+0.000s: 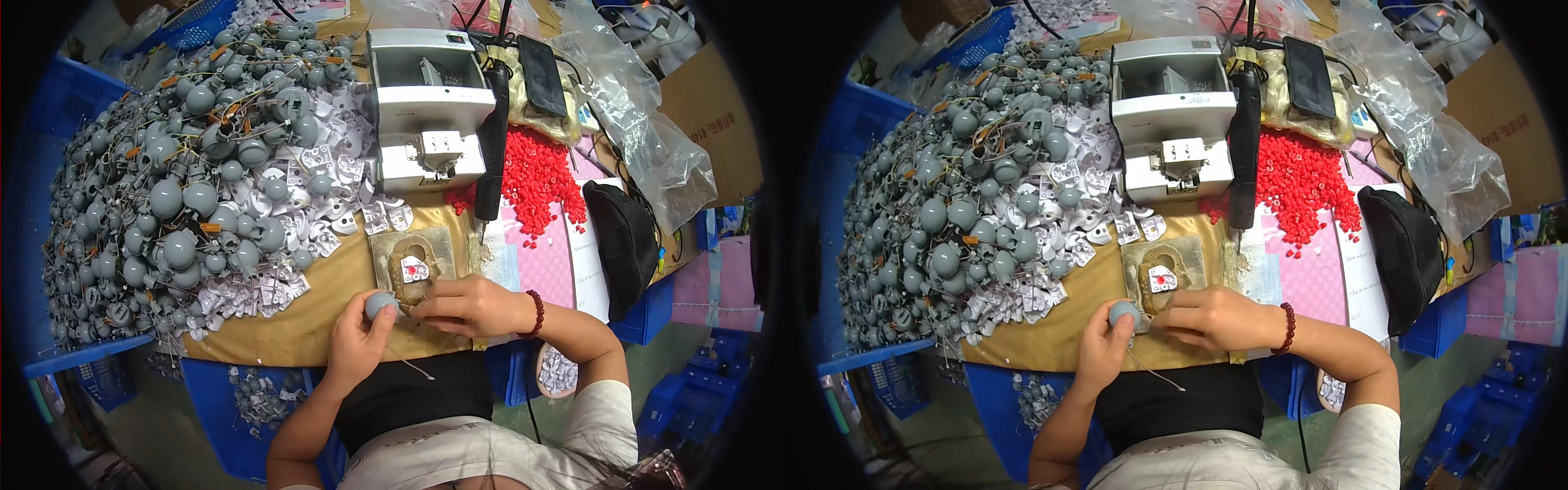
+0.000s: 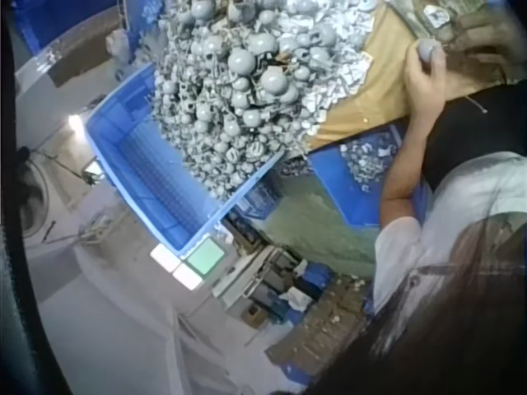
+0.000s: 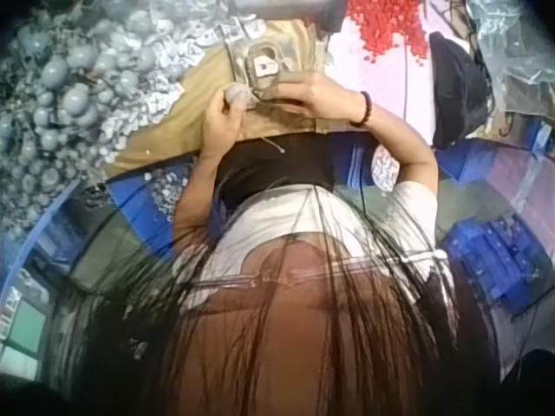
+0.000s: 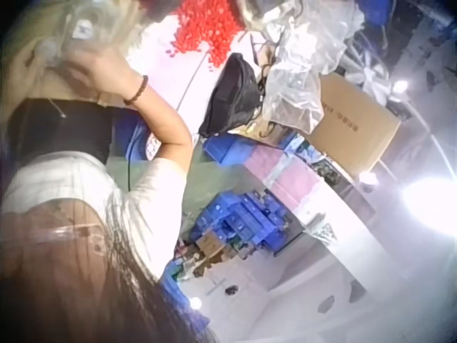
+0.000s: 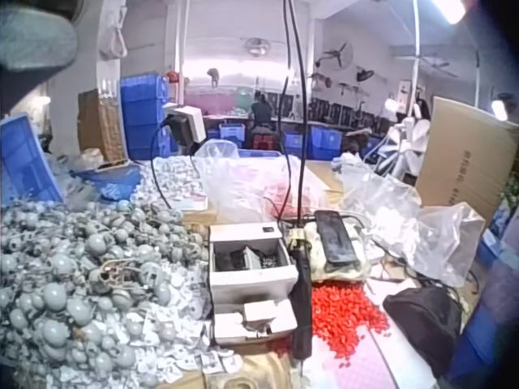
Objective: Assembling small plastic balls with internal components using a pneumatic tool at a factory workbench.
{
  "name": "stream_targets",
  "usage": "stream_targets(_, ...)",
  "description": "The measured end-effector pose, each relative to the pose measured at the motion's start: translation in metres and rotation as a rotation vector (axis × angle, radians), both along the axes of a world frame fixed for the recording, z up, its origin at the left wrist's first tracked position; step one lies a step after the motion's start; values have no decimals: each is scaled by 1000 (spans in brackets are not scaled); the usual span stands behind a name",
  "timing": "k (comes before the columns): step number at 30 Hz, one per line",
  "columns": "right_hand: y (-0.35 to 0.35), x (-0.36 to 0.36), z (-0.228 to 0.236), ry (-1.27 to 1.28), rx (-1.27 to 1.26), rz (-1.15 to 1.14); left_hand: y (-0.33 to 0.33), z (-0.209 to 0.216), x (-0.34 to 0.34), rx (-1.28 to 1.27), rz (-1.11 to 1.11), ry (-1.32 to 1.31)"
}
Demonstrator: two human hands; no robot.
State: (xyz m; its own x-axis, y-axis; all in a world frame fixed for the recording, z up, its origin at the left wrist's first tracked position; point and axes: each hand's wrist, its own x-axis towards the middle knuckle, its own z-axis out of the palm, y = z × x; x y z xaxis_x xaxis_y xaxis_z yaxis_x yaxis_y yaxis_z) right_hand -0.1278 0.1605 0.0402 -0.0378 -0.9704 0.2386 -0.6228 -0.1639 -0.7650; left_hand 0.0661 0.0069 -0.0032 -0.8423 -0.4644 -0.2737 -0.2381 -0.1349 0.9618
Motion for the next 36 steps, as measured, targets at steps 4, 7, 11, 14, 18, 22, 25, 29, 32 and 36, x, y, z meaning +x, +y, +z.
stream_targets(4, -1, -3, -9, 146, -41, -151, 4, 22, -12, -232, -43, -54)
stream_targets(7, -6, -5, -14, 341, -17, -215, 6, 22, -18, -534, -60, -8)
stream_targets(11, -17, -6, -10, 531, -1, -201, 4, 23, -27, -686, -66, 2)
stream_targets(14, -19, -4, -7, 604, 28, -173, 2, 23, -31, -794, -86, 32)
stream_targets(18, -18, -5, -3, 702, 35, -104, 0, 23, -32, -837, -114, 35)
stream_targets(22, -13, -14, -10, 698, -20, -67, -1, 26, -34, -854, -128, 40)
stream_targets(25, -12, -17, -20, 666, -80, -85, -1, 24, -36, -844, -116, 59)
stream_targets(29, -9, -17, -24, 602, -112, -143, -4, 24, -34, -811, -117, 88)
stream_targets(32, -9, -15, -26, 344, -42, -260, -9, 24, -34, -744, -141, 94)
stream_targets(36, -15, -33, -19, -171, 16, -64, -29, 15, -36, -33, -141, 4)
